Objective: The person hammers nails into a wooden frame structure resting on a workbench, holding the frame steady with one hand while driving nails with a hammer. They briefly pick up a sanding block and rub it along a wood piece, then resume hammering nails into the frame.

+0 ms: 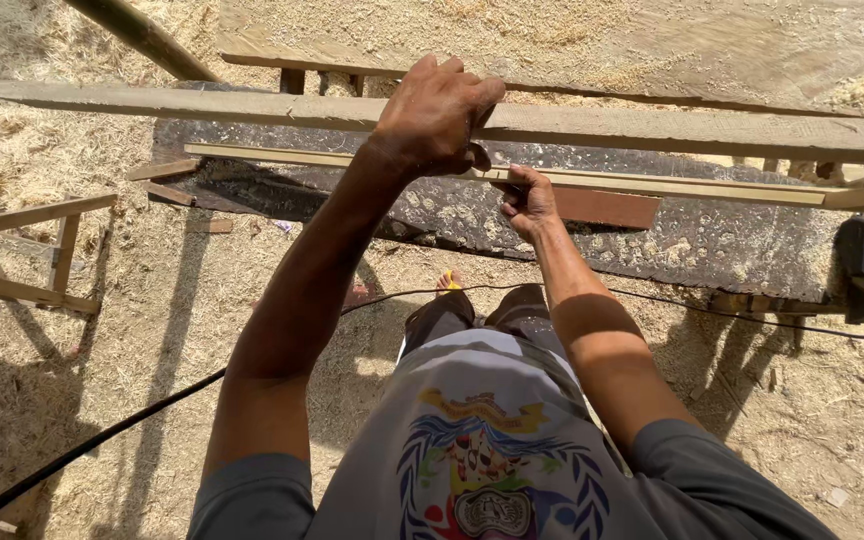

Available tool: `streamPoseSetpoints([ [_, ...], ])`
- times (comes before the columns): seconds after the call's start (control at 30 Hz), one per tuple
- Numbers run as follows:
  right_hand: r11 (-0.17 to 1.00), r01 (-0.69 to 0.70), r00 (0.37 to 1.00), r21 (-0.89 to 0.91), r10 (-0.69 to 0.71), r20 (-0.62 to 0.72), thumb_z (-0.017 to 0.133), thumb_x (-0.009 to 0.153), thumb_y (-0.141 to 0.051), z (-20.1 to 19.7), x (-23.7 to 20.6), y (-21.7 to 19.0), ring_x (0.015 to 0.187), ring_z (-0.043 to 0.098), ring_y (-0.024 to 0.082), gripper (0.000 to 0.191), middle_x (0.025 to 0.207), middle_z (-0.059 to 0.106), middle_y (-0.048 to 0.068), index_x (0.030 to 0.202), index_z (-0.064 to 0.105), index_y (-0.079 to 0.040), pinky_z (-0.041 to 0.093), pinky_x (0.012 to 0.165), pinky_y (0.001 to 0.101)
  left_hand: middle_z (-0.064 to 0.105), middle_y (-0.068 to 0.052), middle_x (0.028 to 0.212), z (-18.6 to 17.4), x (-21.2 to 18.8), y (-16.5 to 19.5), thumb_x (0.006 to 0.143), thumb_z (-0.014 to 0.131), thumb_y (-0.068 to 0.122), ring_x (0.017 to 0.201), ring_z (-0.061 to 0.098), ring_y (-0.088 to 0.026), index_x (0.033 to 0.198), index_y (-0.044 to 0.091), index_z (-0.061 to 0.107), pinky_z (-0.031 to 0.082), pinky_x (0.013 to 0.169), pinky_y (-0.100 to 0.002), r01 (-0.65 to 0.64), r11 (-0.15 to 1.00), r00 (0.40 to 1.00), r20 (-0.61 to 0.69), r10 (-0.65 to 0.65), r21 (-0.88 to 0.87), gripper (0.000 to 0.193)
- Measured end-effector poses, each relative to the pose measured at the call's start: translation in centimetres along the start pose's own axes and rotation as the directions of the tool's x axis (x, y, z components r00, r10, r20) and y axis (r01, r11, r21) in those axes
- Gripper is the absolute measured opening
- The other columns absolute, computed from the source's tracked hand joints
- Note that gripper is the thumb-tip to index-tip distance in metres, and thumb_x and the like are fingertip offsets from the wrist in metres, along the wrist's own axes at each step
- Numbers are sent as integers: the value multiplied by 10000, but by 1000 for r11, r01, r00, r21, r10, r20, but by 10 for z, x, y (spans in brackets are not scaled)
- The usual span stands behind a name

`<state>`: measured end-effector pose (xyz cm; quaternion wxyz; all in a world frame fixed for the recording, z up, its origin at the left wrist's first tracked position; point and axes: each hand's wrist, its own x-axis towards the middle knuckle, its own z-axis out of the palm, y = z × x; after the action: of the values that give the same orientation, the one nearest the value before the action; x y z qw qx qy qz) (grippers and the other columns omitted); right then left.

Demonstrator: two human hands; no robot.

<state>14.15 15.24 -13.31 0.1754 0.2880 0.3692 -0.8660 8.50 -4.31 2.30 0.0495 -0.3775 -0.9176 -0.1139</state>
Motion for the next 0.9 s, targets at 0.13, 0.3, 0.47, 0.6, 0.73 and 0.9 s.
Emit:
streamPoseSetpoints([
  [0.13,995,-88,996,43,88,-3,744,869,-253,0,41,-7,554,420,115,178,811,653,71,844,587,-172,290,421,254,580,2,672,32,14,-33,962,651,33,654,461,-157,899,179,640,398,695,-355,61,998,998,35,-60,-24,159],
  [0.3,986,-161,986,46,163,-36,726,869,-292,-3,81,-20,515,398,131,224,800,630,100,824,545,-169,281,398,265,633,-63,813,76,45,-45,949,635,32,694,502,-186,923,154,658,439,666,-365,156,985,986,67,-152,-73,127],
  [0.47,956,-275,961,-101,274,-23,667,907,-368,-6,103,-42,476,384,109,230,835,675,164,890,541,-177,269,384,251,643,-33,730,97,63,-51,923,650,78,729,569,-195,973,167,680,458,664,-380,127,992,991,-41,-127,2,106],
  [0.6,914,-343,938,-216,345,-28,625,944,-401,-2,116,-62,441,380,92,267,844,711,156,929,597,-136,284,376,247,635,-40,738,100,65,-52,948,624,113,757,582,-198,942,146,661,459,647,-380,118,992,992,-56,-115,38,50],
  [0.73,821,-352,910,-449,412,42,620,954,-341,9,121,-73,450,389,72,279,862,724,103,1009,657,-70,297,398,233,629,-40,746,105,68,-50,974,649,133,801,595,-215,894,136,640,489,714,-408,155,988,981,-118,-155,-8,81],
  [0.9,660,-169,985,-732,145,-97,626,943,-134,15,100,-72,513,443,111,168,856,702,107,1030,653,7,353,421,287,630,-84,751,106,79,-56,935,677,36,778,607,-225,985,147,707,533,706,-415,340,939,938,92,-334,-52,126],
])
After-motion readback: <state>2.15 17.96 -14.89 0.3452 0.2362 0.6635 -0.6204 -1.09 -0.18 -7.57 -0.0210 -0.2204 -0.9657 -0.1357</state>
